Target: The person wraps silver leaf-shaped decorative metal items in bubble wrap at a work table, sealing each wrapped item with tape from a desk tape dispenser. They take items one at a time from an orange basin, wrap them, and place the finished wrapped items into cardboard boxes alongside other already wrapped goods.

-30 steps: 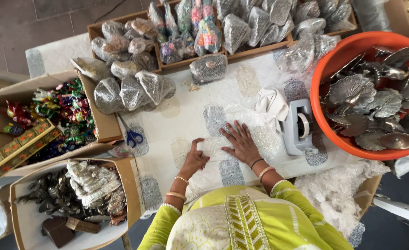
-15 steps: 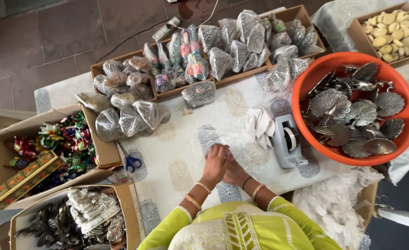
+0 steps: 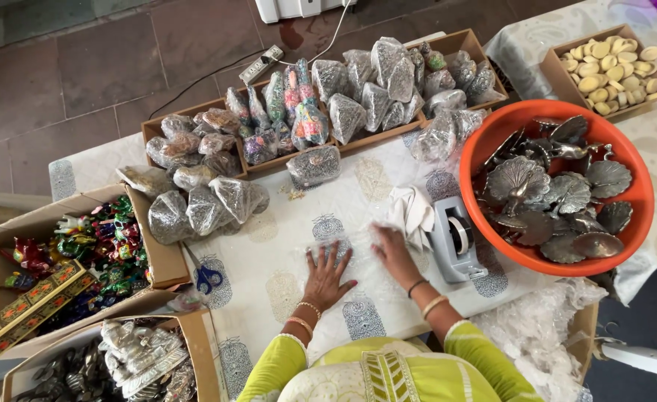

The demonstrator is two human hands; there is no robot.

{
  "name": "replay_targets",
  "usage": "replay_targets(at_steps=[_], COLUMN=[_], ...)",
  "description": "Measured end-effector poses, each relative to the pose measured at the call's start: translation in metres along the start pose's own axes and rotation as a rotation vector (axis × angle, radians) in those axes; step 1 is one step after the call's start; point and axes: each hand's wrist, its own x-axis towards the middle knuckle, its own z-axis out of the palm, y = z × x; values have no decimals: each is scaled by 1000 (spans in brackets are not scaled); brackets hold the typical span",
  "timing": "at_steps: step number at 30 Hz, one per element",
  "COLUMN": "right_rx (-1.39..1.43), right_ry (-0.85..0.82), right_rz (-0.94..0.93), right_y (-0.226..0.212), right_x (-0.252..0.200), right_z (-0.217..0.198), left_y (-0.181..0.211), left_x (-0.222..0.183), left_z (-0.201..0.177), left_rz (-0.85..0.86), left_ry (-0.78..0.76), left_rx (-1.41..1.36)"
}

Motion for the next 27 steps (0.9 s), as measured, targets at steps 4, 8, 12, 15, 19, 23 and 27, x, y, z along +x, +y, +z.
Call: replay_targets(at_steps=[4,8,12,15,19,23,27], right_rx=[386,346,-4,-163,42,45,-66], right_ry=[-100,84,303,265,29,145,219], right_rz=[576,508,80,-146,329,311,299], right_y=[1,26,13,26,8,16,21], right_x=[42,58,66,72,77,82,85], right_z=[-18,-2,-14,-9,-28,-17,-9], left_y=[-2,-2,-2,0,-2,-2,-2], left_x=[0,-1,-1,1,2,3,4], left_z=[7,0,2,-4,3,1,1], left_rz=[51,39,46,43,66,73,73], left_ry=[99,59,76,52,87,62,40], left_rx=[52,42,71,68,90,109,96])
